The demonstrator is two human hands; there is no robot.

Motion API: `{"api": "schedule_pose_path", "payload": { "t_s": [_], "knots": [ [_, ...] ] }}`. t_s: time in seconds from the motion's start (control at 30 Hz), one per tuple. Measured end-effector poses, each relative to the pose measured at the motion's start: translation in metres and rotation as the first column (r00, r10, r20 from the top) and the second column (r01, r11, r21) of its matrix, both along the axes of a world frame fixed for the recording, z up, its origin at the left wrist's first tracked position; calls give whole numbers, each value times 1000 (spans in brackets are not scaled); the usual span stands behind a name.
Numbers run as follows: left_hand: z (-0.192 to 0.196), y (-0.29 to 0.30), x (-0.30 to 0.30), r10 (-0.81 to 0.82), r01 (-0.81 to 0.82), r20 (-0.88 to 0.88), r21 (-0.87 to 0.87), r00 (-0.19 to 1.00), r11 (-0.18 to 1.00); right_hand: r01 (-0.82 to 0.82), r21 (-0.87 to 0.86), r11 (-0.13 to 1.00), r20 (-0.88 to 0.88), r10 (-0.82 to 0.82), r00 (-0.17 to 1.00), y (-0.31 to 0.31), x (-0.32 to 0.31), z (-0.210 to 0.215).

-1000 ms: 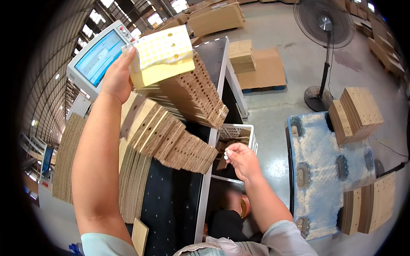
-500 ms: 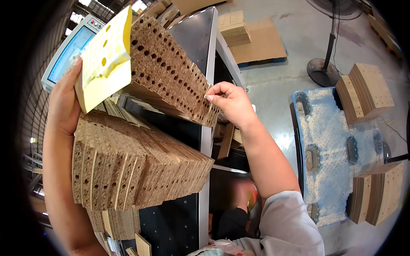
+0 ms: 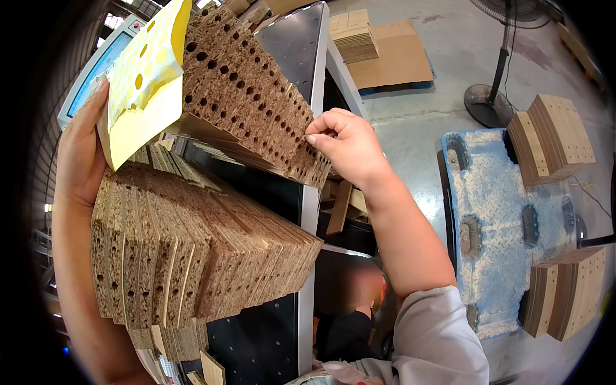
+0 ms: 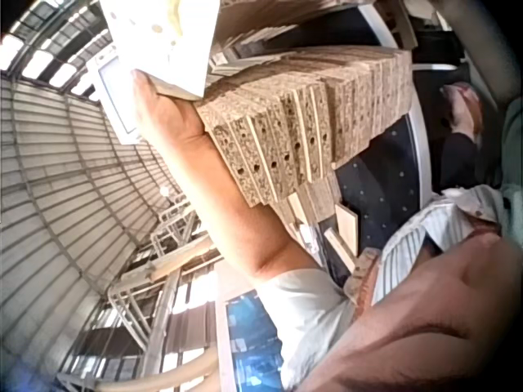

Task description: The person picks up wooden boards, aligns them, and applies small round labels from a sheet to the sides of the boards one at a time.

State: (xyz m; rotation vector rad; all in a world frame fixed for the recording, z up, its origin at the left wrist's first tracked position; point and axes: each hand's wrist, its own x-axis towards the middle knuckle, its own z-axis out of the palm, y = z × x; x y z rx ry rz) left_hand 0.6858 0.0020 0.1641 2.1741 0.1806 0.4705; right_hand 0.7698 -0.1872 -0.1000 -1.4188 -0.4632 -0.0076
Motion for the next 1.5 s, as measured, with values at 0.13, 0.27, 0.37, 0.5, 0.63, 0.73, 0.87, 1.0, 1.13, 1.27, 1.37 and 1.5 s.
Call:
{"api": "schedule_pose_path", "payload": {
  "t_s": [0.13, 0.27, 0.37, 0.5, 0.63, 0.73, 0.87, 1.0, 1.13, 1.27, 1.37, 1.5],
  "knots": [
    [-1, -1, -1, 13, -13, 12, 40, 1000, 999, 80, -45, 996, 49, -78, 996, 3, -4, 3],
    [-1, -1, -2, 7, -7, -6, 40, 1000, 999, 167, -87, 982, 93, -158, 983, 5, -4, 2],
    [0, 1, -2, 21, -21, -15, 27, 1000, 999, 126, 7, 992, -66, -125, 990, 2, 2, -2],
    [4, 5, 0, 25, -23, -85, 19, 996, 1000, -28, 326, 945, -157, 83, 984, -2, 6, -12],
    [5, 6, -2, 7, -3, -104, 32, 995, 999, -121, 383, 916, -124, 180, 976, 1, 3, -18],
    [5, 5, -2, 17, -14, -113, 33, 993, 999, -89, 262, 961, -67, 110, 992, 3, 0, -17],
    [2, 5, -1, 72, -71, -42, 28, 996, 997, 31, 173, 984, -1, -31, 1000, 7, -6, -13],
    [3, 7, -2, 79, -76, -35, 74, 996, 994, 168, 120, 978, 184, -188, 965, 11, -10, -14],
    [4, 10, -2, 78, -74, -39, 82, 996, 994, 196, 122, 973, 198, -218, 956, 14, -7, -17],
    [6, 13, -1, 78, -74, -41, 95, 996, 993, 87, 233, 969, -169, -47, 984, 7, 5, -25],
    [7, 17, -2, 82, -78, -48, 89, 995, 993, -42, 525, 850, -137, 133, 982, 5, 7, -33],
    [12, 22, -1, 33, -22, -100, 105, 994, 994, -129, 599, 790, -70, 212, 975, 14, 5, -40]
  ]
}}
